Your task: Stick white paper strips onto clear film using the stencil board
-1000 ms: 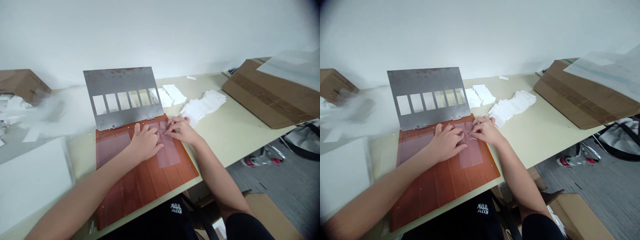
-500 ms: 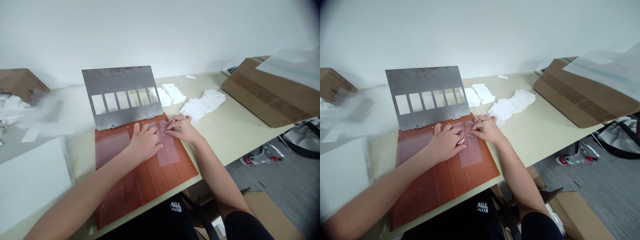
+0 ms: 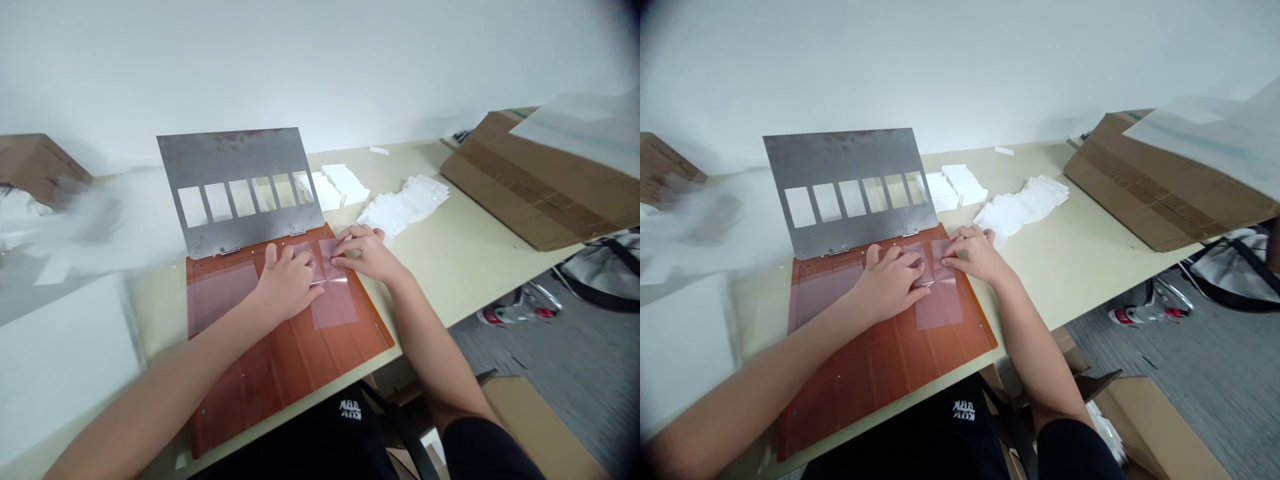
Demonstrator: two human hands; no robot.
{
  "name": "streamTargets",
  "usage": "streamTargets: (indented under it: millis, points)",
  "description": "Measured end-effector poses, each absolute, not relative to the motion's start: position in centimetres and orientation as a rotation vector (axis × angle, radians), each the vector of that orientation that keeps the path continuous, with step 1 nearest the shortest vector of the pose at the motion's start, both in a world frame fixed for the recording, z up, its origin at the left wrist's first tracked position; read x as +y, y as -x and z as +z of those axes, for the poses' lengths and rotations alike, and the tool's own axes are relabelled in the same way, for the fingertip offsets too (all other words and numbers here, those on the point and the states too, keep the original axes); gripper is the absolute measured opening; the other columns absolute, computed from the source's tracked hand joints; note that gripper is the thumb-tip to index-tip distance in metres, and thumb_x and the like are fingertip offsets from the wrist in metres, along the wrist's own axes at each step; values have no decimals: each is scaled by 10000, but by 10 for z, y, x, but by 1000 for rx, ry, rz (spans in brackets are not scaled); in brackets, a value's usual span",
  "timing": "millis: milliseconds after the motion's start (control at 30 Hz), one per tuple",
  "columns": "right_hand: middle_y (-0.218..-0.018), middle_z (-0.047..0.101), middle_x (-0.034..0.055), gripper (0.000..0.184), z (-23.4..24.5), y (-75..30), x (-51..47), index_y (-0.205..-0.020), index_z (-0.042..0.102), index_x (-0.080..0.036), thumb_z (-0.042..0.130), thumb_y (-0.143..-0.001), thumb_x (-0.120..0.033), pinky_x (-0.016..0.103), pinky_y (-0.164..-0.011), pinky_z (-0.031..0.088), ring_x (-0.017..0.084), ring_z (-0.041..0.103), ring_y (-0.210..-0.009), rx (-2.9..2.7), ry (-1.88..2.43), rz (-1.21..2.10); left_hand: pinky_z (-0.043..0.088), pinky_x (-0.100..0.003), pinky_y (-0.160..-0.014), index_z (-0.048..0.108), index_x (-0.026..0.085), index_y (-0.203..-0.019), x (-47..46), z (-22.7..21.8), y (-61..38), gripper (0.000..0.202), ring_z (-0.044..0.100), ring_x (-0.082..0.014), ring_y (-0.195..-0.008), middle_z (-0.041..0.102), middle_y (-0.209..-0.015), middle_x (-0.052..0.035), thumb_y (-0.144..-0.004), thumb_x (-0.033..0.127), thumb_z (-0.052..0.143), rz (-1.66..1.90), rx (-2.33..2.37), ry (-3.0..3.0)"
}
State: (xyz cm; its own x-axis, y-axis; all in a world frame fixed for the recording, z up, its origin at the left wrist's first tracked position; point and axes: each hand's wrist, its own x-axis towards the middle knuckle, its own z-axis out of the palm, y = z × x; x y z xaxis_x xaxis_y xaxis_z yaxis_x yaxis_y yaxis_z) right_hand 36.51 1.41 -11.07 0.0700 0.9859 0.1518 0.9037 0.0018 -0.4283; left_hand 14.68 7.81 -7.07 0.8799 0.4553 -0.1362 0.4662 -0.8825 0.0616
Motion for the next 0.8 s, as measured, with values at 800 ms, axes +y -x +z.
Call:
streamTargets:
  millis: [800]
  points:
    - [-1097,651,50,203,-105,-365,11,-902,770,-313,653,-874,-477,486,-911,289,284,542,-1050,-1838,1945,281,247,-564,-1017,714,197,-1105,81,-71,-147,408,493,-349,-1130,650,-1211,-108,-904,533,599,-196,677,-2950]
